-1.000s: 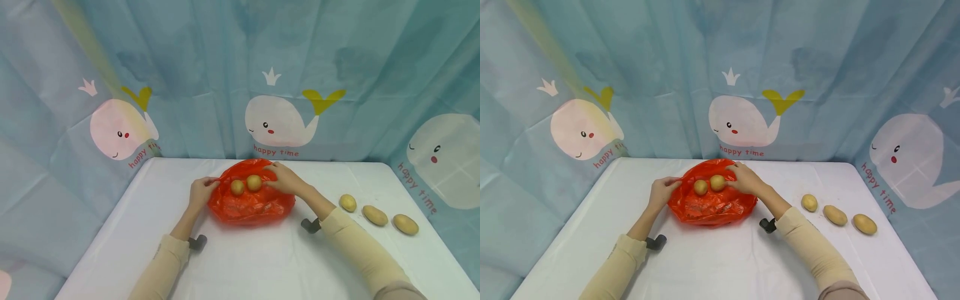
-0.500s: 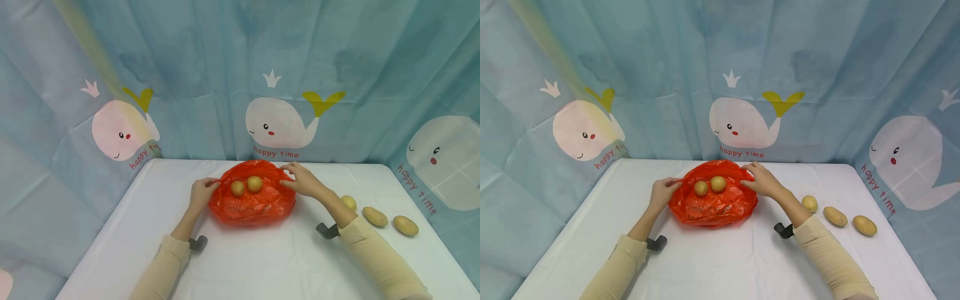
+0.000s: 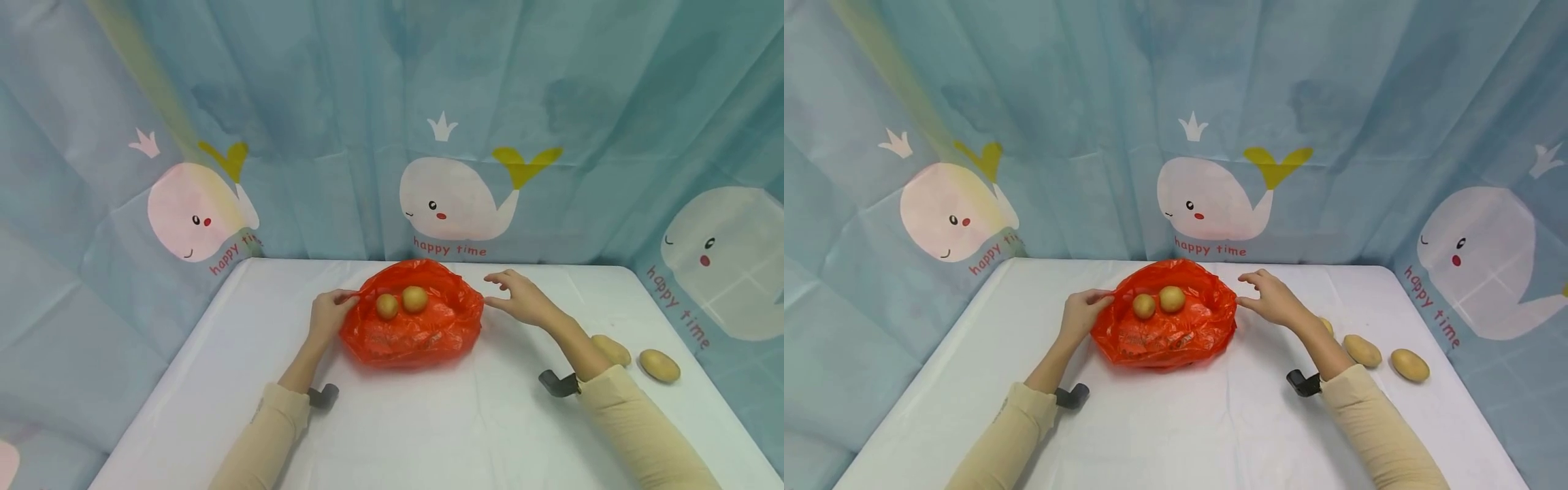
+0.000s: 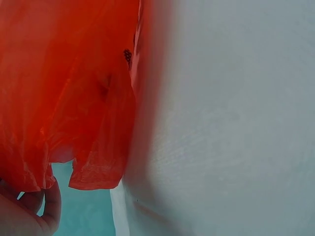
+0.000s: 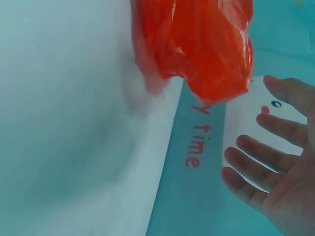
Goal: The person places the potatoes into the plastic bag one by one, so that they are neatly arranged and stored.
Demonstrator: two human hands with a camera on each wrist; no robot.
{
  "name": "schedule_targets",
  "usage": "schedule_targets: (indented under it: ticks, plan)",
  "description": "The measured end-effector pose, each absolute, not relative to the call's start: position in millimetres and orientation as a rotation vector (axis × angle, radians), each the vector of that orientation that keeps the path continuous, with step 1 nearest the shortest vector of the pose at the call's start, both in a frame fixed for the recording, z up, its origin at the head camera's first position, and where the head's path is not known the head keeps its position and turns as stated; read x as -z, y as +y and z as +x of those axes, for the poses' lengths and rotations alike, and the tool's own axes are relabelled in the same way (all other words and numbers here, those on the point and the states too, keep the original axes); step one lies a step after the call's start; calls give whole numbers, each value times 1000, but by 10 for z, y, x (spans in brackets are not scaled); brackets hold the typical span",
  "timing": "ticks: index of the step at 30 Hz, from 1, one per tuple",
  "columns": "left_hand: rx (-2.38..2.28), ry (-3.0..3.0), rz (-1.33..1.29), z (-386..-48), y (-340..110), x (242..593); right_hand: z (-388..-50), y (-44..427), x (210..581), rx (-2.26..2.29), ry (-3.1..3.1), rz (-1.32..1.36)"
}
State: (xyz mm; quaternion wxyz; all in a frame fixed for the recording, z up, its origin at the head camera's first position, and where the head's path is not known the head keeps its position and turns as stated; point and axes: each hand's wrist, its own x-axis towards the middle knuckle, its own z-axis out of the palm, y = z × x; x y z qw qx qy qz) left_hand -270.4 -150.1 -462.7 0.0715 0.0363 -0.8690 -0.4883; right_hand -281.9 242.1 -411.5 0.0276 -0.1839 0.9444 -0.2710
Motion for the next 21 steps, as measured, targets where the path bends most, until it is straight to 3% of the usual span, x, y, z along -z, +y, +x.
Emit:
schedule_targets:
  ticks: [21]
  plan:
    - [1505,-2584,97,-2698,-1521,4639,-2744,2838,4094,770,2935,-424]
